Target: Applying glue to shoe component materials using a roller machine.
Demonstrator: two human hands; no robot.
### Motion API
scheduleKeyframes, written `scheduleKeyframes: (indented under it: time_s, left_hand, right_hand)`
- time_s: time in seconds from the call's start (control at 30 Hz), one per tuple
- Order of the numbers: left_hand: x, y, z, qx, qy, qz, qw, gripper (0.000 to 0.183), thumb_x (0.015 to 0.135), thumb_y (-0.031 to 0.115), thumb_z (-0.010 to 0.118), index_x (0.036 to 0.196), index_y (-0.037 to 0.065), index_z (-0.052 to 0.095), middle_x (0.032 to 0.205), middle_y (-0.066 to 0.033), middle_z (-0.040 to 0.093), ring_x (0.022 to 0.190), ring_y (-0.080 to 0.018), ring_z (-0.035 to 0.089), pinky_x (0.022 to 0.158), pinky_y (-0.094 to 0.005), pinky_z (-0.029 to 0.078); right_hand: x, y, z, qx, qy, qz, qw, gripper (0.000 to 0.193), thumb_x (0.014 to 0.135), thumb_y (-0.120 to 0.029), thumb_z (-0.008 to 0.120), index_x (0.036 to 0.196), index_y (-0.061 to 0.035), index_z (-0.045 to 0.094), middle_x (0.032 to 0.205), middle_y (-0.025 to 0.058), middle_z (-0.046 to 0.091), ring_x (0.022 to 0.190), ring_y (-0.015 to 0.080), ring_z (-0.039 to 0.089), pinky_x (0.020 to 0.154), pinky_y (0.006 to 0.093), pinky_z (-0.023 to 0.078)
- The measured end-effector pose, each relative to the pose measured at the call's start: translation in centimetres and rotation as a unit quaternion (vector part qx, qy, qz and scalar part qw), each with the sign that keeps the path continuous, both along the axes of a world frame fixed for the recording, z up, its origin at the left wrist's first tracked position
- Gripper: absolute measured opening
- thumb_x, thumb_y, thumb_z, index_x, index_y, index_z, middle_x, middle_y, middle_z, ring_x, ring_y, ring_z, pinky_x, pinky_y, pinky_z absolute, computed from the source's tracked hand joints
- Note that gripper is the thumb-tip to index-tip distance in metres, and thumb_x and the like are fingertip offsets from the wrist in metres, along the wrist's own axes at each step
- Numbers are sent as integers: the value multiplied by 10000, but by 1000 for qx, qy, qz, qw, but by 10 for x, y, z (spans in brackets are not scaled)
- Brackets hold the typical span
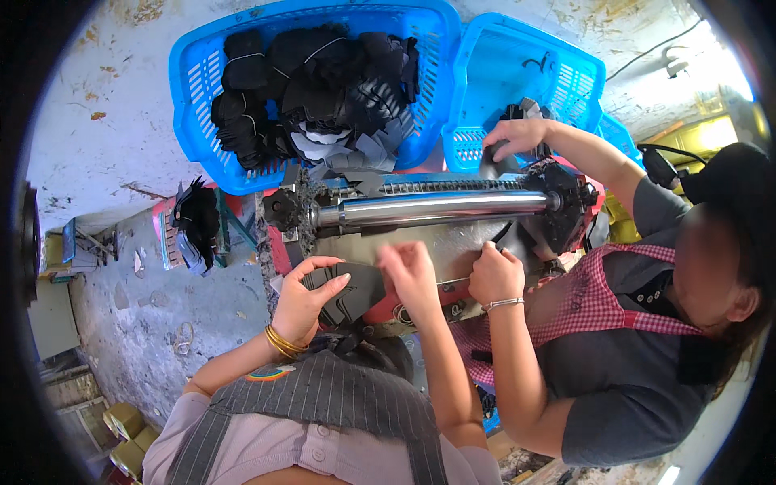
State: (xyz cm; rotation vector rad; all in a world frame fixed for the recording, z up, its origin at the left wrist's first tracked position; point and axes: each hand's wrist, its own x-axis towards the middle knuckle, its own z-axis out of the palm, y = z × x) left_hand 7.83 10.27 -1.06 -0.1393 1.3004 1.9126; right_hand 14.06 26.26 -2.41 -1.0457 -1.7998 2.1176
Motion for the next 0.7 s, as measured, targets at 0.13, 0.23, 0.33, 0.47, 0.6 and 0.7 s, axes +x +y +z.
scheduleKeyframes:
  time_s: [0.13,0.23,0.33,0.47,0.6,0.7]
  left_hand:
    - [1,0,-7,8,7,14,1000,212,806,13,622,1007,8,556,914,-68,610,807,-124,603,704,-256,515]
    - [1,-1,0,29,-9,3,1000,206,806,13,624,1000,8,554,910,-64,610,806,-126,603,692,-256,516]
    - [2,-1,1,-10,22,-1,1000,203,800,19,634,987,9,556,912,-61,609,808,-124,602,691,-252,514]
    - [0,-3,-4,-28,20,0,999,218,783,23,657,977,11,561,918,-62,605,808,-121,601,691,-252,514]
    - [0,-3,-16,-89,203,8,975,206,768,23,675,946,14,572,891,-63,605,790,-118,602,675,-249,516]
    - [1,0,-10,-58,127,19,990,190,762,31,685,923,18,584,872,-51,606,780,-110,596,680,-238,506]
  right_hand:
    - [29,-14,2,262,17,93,960,85,799,-32,617,847,19,570,648,48,560,506,61,460,478,203,392]
    - [29,-10,-8,329,-22,29,944,91,800,-42,610,826,31,563,618,66,564,512,72,498,480,215,401]
    - [9,8,-17,253,-83,-4,964,139,836,-110,596,862,22,559,626,76,594,530,94,548,482,218,418]
    - [-1,10,-8,66,-27,-9,997,176,850,-144,595,915,16,559,680,53,602,520,73,532,453,200,409]
    - [26,-4,6,93,-32,125,987,153,830,-94,606,913,29,568,656,17,586,528,50,508,455,187,391]
    - [24,9,-18,154,-44,64,985,145,834,-98,600,877,36,563,623,32,582,507,61,519,450,193,406]
